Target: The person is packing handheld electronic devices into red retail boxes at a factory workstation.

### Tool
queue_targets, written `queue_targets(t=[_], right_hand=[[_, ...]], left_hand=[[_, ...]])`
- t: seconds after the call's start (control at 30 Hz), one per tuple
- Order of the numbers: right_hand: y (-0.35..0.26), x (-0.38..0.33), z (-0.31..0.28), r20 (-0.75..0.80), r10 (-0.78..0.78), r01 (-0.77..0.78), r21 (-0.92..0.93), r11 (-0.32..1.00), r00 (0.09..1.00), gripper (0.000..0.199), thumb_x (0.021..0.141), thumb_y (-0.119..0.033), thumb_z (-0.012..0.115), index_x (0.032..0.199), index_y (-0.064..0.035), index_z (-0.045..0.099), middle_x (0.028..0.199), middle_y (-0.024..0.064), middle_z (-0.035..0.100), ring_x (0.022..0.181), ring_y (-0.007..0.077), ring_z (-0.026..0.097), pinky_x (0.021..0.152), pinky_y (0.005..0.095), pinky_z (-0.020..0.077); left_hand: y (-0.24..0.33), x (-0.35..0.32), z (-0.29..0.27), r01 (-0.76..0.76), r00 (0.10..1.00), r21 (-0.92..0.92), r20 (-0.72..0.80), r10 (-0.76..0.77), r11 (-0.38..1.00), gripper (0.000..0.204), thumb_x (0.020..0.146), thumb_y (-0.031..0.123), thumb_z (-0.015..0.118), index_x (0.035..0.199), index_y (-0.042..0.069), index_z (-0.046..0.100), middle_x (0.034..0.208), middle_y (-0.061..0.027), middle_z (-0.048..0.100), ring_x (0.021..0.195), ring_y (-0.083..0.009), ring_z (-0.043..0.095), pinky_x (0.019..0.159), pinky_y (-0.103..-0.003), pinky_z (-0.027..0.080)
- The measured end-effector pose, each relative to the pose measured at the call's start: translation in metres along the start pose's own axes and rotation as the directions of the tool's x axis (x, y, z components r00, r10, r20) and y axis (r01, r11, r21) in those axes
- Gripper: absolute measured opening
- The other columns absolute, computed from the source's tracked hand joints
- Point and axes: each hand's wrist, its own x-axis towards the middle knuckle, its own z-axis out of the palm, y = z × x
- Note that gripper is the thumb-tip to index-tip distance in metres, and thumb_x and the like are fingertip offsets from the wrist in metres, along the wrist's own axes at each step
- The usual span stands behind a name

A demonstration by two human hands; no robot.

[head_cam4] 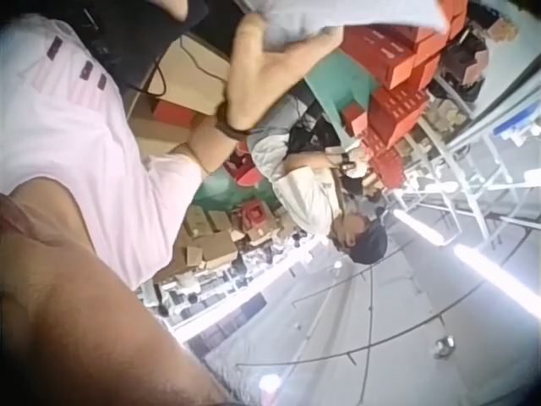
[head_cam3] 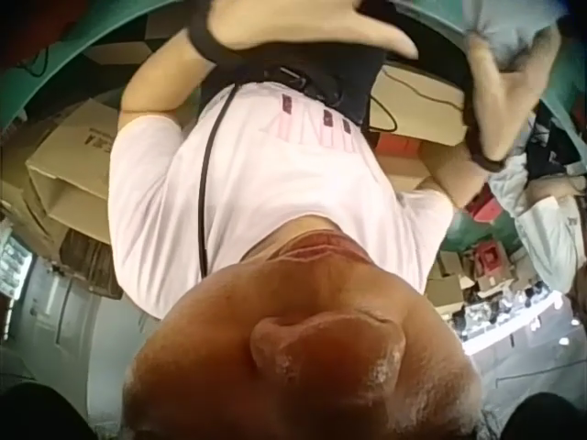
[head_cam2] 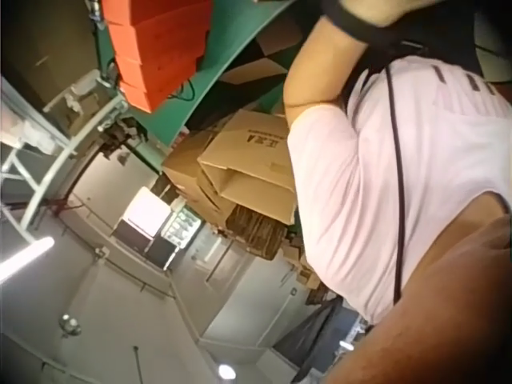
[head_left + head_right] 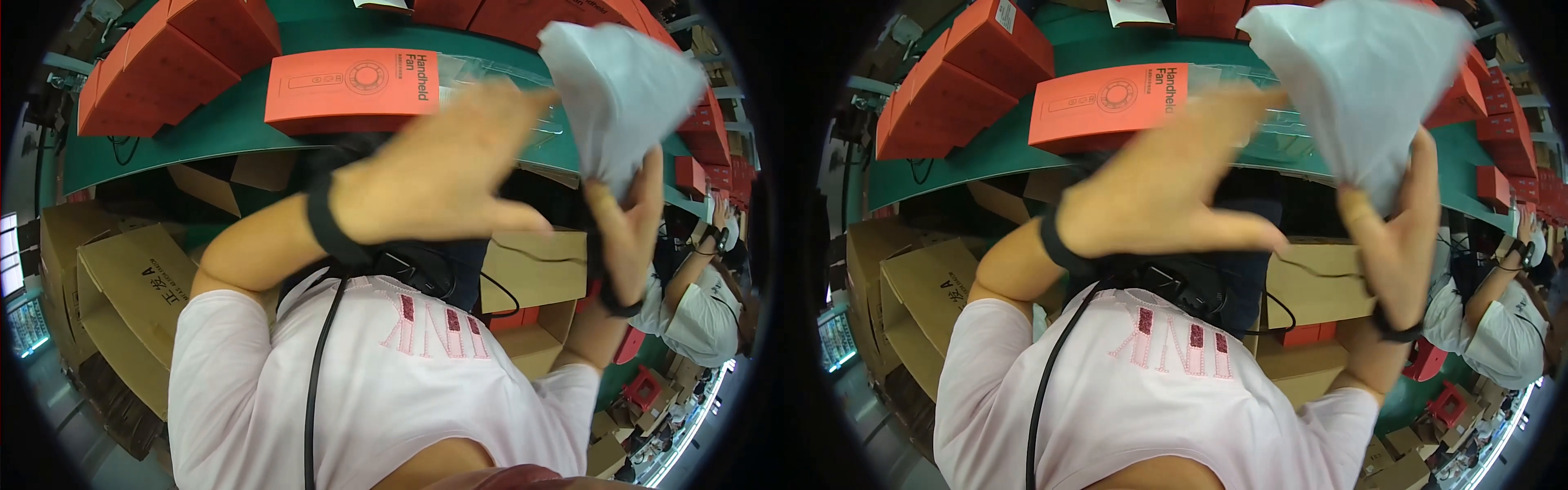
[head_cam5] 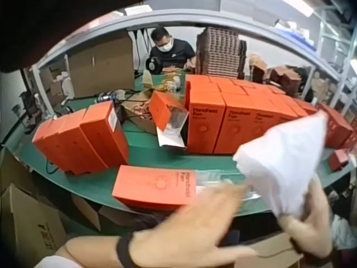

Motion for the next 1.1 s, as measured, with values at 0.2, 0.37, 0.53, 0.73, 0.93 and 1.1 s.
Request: queue_targets(t=[0.2, 0.37, 0.53, 0.73, 0.93, 1.1], right_hand=[[0.006, 0.088, -0.017, 0.547, -0.073, 0.277, -0.301, 0.912, 0.834, 0.057, 0.072, -0.003, 0.057, 0.129, 0.0024, 0.058, 0.103, 0.0101, 0.057, 0.092, 0.0176, 0.054, 0.086, 0.0270, 0.0444], [0.027, 0.123, 0.007, 0.728, -0.194, 0.475, -0.200, 0.857, 0.657, 0.066, 0.066, -0.006, 0.054, 0.132, 0.0007, 0.059, 0.095, 0.0115, 0.042, 0.086, 0.0244, 0.048, 0.079, 0.0301, 0.0433], [0.032, 0.130, 0.020, 0.799, -0.042, 0.483, -0.320, 0.815, 0.600, 0.071, 0.068, -0.007, 0.056, 0.139, -0.0038, 0.058, 0.097, 0.0133, 0.042, 0.087, 0.0276, 0.050, 0.081, 0.0346, 0.0455], [0.047, 0.078, 0.051, 0.588, -0.287, 0.578, -0.396, 0.713, 0.756, 0.049, 0.090, -0.011, 0.068, 0.138, -0.0046, 0.059, 0.118, 0.0160, 0.054, 0.102, 0.0344, 0.055, 0.091, 0.0416, 0.0473], [0.070, 0.052, 0.055, 0.227, -0.341, 0.398, -0.290, 0.870, 0.912, 0.037, 0.094, -0.014, 0.069, 0.128, -0.0015, 0.064, 0.115, 0.0141, 0.060, 0.112, 0.0299, 0.057, 0.096, 0.0395, 0.0474], [0.085, 0.053, 0.041, 0.288, -0.335, 0.432, -0.422, 0.797, 0.897, 0.029, 0.096, -0.015, 0.066, 0.122, -0.0008, 0.067, 0.110, 0.0151, 0.062, 0.103, 0.0275, 0.064, 0.093, 0.0346, 0.0491]], left_hand=[[-0.069, -0.024, -0.029, 0.176, 0.983, 0.486, -0.043, -0.178, 0.856, 0.092, 0.070, 0.035, 0.088, 0.147, 0.007, 0.045, 0.146, -0.0134, 0.050, 0.136, -0.0394, 0.043, 0.119, -0.059, 0.024], [-0.068, -0.023, -0.018, 0.214, 0.971, 0.570, -0.039, -0.234, 0.793, 0.089, 0.073, 0.031, 0.088, 0.146, 0.006, 0.045, 0.142, -0.0103, 0.051, 0.132, -0.0360, 0.045, 0.114, -0.071, 0.023], [-0.063, -0.020, -0.020, 0.274, 0.957, 0.496, -0.058, -0.284, 0.824, 0.086, 0.072, 0.029, 0.088, 0.146, 0.012, 0.047, 0.142, -0.0101, 0.051, 0.134, -0.0348, 0.045, 0.116, -0.069, 0.022], [-0.069, -0.024, -0.014, 0.205, 0.978, 0.534, -0.069, -0.199, 0.821, 0.079, 0.073, 0.030, 0.087, 0.144, 0.021, 0.053, 0.141, -0.0106, 0.052, 0.136, -0.0344, 0.044, 0.115, -0.069, 0.025], [-0.057, -0.019, -0.003, 0.180, 0.971, 0.650, 0.003, -0.239, 0.738, 0.074, 0.071, 0.031, 0.088, 0.139, 0.021, 0.058, 0.142, -0.0144, 0.047, 0.134, -0.0378, 0.042, 0.114, -0.069, 0.026], [-0.059, -0.018, -0.004, 0.180, 0.964, 0.697, 0.014, -0.264, 0.694, 0.078, 0.071, 0.031, 0.088, 0.141, 0.022, 0.056, 0.140, -0.0179, 0.046, 0.131, -0.0395, 0.042, 0.114, -0.068, 0.027]])
